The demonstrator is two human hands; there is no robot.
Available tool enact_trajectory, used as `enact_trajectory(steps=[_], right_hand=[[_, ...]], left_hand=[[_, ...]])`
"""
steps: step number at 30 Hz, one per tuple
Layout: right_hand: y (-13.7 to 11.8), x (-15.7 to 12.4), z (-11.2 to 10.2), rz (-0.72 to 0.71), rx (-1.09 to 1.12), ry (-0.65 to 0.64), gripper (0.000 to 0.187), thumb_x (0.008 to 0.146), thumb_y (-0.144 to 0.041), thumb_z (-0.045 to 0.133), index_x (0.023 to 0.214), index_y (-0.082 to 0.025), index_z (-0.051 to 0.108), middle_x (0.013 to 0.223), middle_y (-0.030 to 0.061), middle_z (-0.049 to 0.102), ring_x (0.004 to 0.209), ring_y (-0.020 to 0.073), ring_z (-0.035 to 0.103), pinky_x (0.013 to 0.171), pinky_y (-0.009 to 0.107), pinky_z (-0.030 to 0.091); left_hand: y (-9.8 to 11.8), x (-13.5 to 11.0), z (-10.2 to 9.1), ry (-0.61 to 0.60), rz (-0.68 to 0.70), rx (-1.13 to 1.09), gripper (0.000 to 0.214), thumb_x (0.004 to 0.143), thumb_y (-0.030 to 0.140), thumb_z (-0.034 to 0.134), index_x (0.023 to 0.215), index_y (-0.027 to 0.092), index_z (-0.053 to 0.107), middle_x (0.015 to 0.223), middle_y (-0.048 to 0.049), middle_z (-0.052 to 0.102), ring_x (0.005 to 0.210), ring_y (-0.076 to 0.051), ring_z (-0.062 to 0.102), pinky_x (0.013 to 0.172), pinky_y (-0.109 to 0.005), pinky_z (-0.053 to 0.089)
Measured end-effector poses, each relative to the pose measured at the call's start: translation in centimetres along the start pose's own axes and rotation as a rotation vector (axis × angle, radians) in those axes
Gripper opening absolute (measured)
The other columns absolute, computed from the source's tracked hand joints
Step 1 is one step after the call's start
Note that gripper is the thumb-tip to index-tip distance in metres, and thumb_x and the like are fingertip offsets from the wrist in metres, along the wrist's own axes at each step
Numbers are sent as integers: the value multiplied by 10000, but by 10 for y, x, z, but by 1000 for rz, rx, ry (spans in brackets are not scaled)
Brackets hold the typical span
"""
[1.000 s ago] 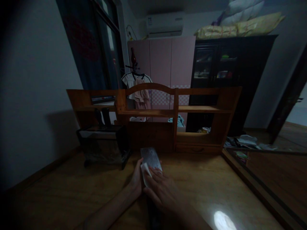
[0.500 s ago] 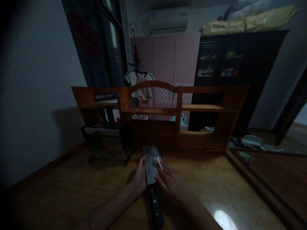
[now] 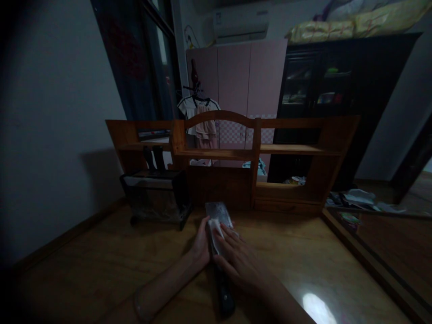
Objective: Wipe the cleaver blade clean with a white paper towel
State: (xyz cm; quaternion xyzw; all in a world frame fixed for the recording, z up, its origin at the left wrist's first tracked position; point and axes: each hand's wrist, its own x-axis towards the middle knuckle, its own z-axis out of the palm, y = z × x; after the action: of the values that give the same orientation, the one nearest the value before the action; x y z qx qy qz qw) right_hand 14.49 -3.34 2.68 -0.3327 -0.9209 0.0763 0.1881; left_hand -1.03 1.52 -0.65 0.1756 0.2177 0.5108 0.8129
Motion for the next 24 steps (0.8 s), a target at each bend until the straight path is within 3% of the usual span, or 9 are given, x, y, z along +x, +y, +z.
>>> enact_trajectory(steps=[5, 15, 19, 24], right_hand=[[-8, 2, 4, -8, 86, -89, 577, 1014, -480, 348, 1509, -292, 117, 1547, -10, 81, 1416, 217, 82, 1163, 430, 159], [6, 0, 5, 36, 82, -54, 612, 1018, -476, 332, 1507, -288, 17, 1552, -2, 34, 1420, 223, 34, 1158, 447, 149], [7, 0, 10, 23, 46, -56, 567, 1015, -484, 342, 1502, -337, 92, 1555, -10, -12, 1417, 249, -24, 1141, 498, 132], [6, 1, 11, -5, 36, -35, 547, 996, -498, 391, 1485, -368, 182, 1552, -8, -62, 1411, 283, -51, 1126, 533, 116]], left_hand=[[-2, 5, -8, 41, -8, 15, 643, 790, 635, 464, 952, 41, 648, 789, -164, 682, 817, -286, 663, 836, -400, 498], [0, -1, 6, 63, 28, -17, 554, 837, 501, 451, 1083, 32, 614, 948, -198, 681, 932, -304, 652, 906, -433, 473], [-1, 2, 1, 9, 14, -40, 552, 825, 503, 482, 1071, 27, 617, 991, -200, 677, 961, -301, 646, 924, -415, 465], [-1, 3, -5, 110, 46, -48, 460, 795, 463, 559, 1016, 68, 639, 958, -147, 698, 893, -265, 664, 913, -367, 467]])
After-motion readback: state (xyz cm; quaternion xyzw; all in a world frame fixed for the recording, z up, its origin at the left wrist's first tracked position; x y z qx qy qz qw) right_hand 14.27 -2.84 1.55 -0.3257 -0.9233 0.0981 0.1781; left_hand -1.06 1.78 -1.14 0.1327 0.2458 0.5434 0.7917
